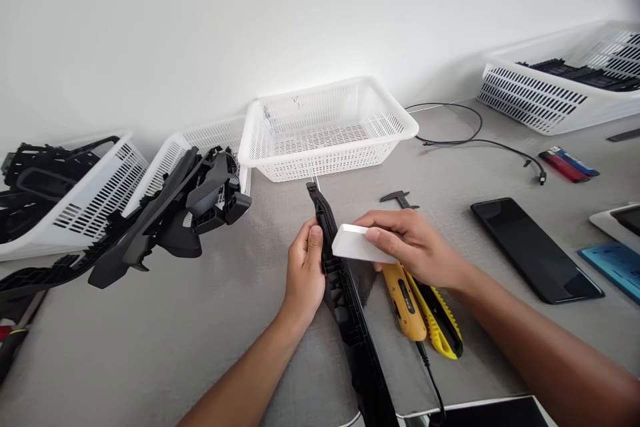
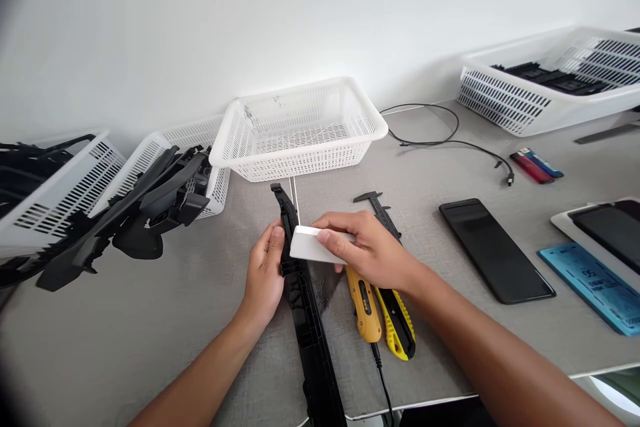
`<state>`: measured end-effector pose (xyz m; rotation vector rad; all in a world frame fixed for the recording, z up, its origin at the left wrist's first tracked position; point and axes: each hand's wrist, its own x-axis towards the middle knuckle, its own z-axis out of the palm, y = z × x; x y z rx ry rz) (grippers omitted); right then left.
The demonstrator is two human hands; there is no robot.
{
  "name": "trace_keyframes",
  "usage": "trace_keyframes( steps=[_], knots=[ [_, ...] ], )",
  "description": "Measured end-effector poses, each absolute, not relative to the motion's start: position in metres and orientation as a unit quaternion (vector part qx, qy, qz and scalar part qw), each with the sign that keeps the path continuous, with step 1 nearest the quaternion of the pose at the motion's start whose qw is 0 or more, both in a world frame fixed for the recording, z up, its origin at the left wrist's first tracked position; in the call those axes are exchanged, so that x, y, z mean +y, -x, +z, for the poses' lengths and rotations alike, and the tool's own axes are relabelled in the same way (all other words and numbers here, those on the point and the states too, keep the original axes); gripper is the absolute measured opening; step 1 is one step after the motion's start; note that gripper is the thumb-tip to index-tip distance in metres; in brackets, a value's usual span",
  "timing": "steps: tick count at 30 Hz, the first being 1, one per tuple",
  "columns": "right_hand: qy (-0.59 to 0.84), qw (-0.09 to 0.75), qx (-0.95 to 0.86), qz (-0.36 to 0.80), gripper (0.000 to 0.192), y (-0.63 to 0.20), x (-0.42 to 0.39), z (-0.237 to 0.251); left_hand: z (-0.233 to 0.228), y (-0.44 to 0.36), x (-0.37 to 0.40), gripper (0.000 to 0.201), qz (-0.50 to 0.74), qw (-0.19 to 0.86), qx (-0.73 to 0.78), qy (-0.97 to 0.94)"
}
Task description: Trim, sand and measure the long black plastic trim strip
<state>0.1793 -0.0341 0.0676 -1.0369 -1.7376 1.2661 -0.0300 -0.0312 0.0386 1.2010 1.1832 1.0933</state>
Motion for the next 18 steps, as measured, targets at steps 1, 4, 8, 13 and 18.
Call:
trace_keyframes(
  steps=[1, 4, 8, 13, 18],
  knots=[
    [0.407, 0.353, -0.644, 0.544, 0.042, -0.1792, -0.0352, 0.0691, 0.0393, 0.0303, -0.0312, 0.061, 0.461, 0.535, 0.5, -0.502],
    [0.403, 0.309, -0.568, 0.648, 0.047, -0.1768, -0.0376, 0.0727, 0.0411, 0.0303, -0.0323, 0.059, 0.465, 0.535, 0.495, -0.502],
    [0.369, 0.285, -0.53, 0.708, 0.055, -0.1746, -0.0384, 0.0746, 0.0413, 0.0291, -0.0356, 0.055, 0.445, 0.56, 0.468, -0.519],
    [0.335, 0.267, -0.522, 0.738, 0.051, -0.1776, -0.0386, 0.0738, 0.0399, 0.029, -0.038, 0.049, 0.432, 0.57, 0.456, -0.529],
    [0.339, 0.28, -0.541, 0.717, 0.047, -0.1751, -0.0374, 0.0709, 0.0412, 0.0293, -0.037, 0.049, 0.428, 0.562, 0.461, -0.538]
  ],
)
